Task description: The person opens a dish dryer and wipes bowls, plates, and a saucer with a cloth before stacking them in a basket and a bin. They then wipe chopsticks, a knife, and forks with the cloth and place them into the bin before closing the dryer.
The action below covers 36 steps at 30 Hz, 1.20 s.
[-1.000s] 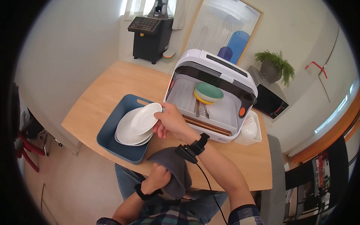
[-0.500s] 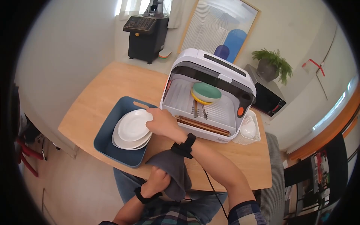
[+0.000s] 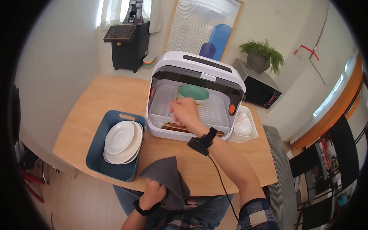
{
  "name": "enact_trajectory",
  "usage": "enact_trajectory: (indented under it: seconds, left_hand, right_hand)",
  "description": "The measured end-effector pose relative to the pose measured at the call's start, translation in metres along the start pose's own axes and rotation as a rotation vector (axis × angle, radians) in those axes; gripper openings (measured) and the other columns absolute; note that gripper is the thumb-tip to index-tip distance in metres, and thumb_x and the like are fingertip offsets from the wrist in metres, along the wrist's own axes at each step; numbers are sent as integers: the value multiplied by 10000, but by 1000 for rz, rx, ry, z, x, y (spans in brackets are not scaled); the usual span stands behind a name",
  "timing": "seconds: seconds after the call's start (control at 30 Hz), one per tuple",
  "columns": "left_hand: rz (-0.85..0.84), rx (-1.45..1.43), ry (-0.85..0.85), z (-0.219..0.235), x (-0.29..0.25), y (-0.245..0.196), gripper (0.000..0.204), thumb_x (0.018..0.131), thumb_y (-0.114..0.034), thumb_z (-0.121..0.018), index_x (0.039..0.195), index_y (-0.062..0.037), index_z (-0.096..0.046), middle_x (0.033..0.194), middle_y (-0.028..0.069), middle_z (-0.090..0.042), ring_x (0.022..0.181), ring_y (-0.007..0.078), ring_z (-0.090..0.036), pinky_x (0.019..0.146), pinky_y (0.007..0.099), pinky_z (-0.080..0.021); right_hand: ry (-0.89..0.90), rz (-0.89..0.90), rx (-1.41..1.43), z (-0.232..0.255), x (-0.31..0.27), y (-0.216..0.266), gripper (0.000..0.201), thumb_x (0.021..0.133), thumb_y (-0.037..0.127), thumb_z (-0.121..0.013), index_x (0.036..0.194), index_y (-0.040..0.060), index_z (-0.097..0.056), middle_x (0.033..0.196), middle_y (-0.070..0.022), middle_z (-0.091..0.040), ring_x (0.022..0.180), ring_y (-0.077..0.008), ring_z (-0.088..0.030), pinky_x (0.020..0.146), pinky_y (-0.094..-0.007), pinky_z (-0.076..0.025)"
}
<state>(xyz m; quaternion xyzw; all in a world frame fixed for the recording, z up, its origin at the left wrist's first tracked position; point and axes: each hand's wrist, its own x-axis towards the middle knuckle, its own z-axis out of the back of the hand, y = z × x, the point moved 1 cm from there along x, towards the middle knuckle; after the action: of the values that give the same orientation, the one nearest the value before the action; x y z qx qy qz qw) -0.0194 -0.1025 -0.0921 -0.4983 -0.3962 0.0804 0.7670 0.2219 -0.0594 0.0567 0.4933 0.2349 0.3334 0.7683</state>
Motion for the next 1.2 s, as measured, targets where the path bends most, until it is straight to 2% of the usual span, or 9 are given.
enact_trajectory:
  seconds: [0.13,0.27,0.4,0.5,0.57,0.67,0.77,1.0,1.2]
  left_hand:
    - [-36,25,-13,-1,3,-1,269,778,87,-555,1002,48,-698,1046,252,-687,987,474,-631,910,483,-505]
    - [-43,61,-25,0,3,-2,275,786,87,-550,1013,58,-703,1057,250,-699,1018,460,-648,933,474,-504]
    - [-55,67,-44,-1,1,2,277,764,86,-561,999,62,-706,1056,262,-695,1018,468,-645,933,487,-505]
    - [-58,51,-59,0,3,-2,289,751,94,-563,998,67,-711,1050,263,-702,1015,467,-654,930,479,-512]
    - [-57,55,-46,0,5,-2,294,749,95,-563,1001,68,-711,1047,261,-704,1014,467,-657,927,476,-514]
    - [-59,60,-37,-1,3,0,294,749,95,-559,999,68,-712,1038,257,-707,1007,466,-659,922,472,-517]
    - [-67,73,-35,0,2,3,285,752,94,-554,987,66,-712,1024,254,-709,992,465,-661,915,473,-516]
    - [-59,76,-57,-1,1,3,270,756,88,-558,975,63,-714,1017,249,-711,985,463,-660,906,475,-515]
    - [-89,93,-60,-1,5,1,260,757,88,-562,965,65,-716,1007,247,-715,968,454,-671,890,466,-523]
  right_hand:
    - [-286,-43,-31,69,38,-33,403,966,271,-580,714,-38,-635,549,-99,-601,386,-154,-538,350,-310,-385]
    - [-343,-108,-140,98,57,-51,386,948,228,-581,690,-56,-621,562,-125,-616,404,-199,-573,375,-331,-454]
    - [-339,-93,-238,104,70,-57,369,942,191,-583,671,-56,-613,570,-130,-619,419,-197,-580,373,-335,-459]
    - [-296,-144,-106,105,80,-63,305,926,173,-629,724,-55,-604,601,-121,-601,426,-192,-554,366,-340,-437]
    - [-199,-174,150,104,82,-66,248,914,141,-621,830,-91,-597,680,-147,-617,477,-218,-586,388,-362,-482]
    - [-127,-173,198,106,81,-65,246,902,106,-613,942,-134,-577,744,-169,-630,516,-242,-618,413,-378,-525]
    - [-152,-147,37,109,75,-59,238,900,79,-606,950,-153,-583,735,-179,-631,527,-245,-632,428,-378,-544]
    - [-139,-149,55,104,80,-62,207,897,34,-584,923,-171,-586,714,-199,-631,533,-249,-641,433,-376,-548]
    - [-178,-91,283,103,76,-65,200,932,-6,-527,989,-196,-546,734,-214,-635,538,-254,-641,446,-380,-543]
